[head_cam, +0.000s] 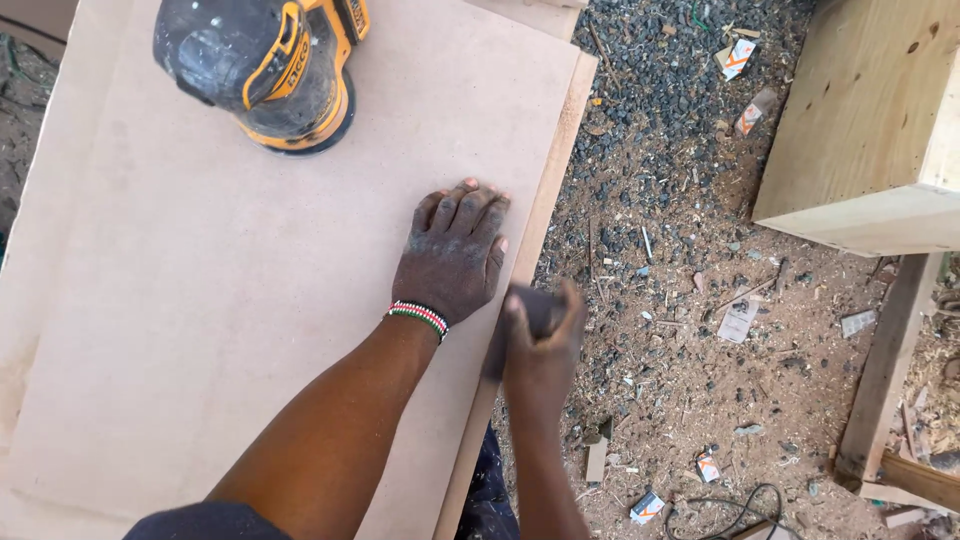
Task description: Sanding wooden boards using an electric orbital sander and a manual sanding block.
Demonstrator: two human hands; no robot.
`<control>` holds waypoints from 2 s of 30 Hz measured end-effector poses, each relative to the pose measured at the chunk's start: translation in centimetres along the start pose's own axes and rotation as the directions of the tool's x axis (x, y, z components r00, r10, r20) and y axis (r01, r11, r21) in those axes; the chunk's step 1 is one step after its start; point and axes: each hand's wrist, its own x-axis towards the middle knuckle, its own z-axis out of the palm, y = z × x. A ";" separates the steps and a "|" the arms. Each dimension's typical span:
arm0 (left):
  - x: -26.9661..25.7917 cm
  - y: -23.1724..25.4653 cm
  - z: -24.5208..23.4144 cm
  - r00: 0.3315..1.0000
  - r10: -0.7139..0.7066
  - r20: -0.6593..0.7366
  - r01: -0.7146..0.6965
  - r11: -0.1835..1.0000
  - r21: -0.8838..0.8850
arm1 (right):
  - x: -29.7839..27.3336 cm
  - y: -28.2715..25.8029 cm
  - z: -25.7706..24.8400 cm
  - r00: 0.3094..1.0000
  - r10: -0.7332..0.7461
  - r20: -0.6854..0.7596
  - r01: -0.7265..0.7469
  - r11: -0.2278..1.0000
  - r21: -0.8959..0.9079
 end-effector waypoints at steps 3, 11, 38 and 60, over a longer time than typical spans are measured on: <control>0.3 0.1 -0.6 1.000 -0.001 -0.030 -0.001 0.999 -0.050 | -1.5 4.9 0.8 0.988 0.018 -0.156 -0.030 0.997 -0.077; 0.2 0.3 -0.1 1.000 -0.002 -0.002 0.002 1.000 -0.026 | 14.5 -2.2 3.2 0.906 -0.395 -0.151 0.367 0.912 -0.180; 0.4 -0.3 0.0 0.998 0.024 -0.049 -0.020 0.997 0.073 | 18.4 -2.5 5.0 0.934 -0.337 -0.118 0.306 0.926 -0.221; 0.7 0.2 -1.4 1.000 0.003 -0.008 -0.004 0.999 -0.047 | 10.3 -3.1 2.1 0.973 -0.232 0.023 0.229 0.936 -0.268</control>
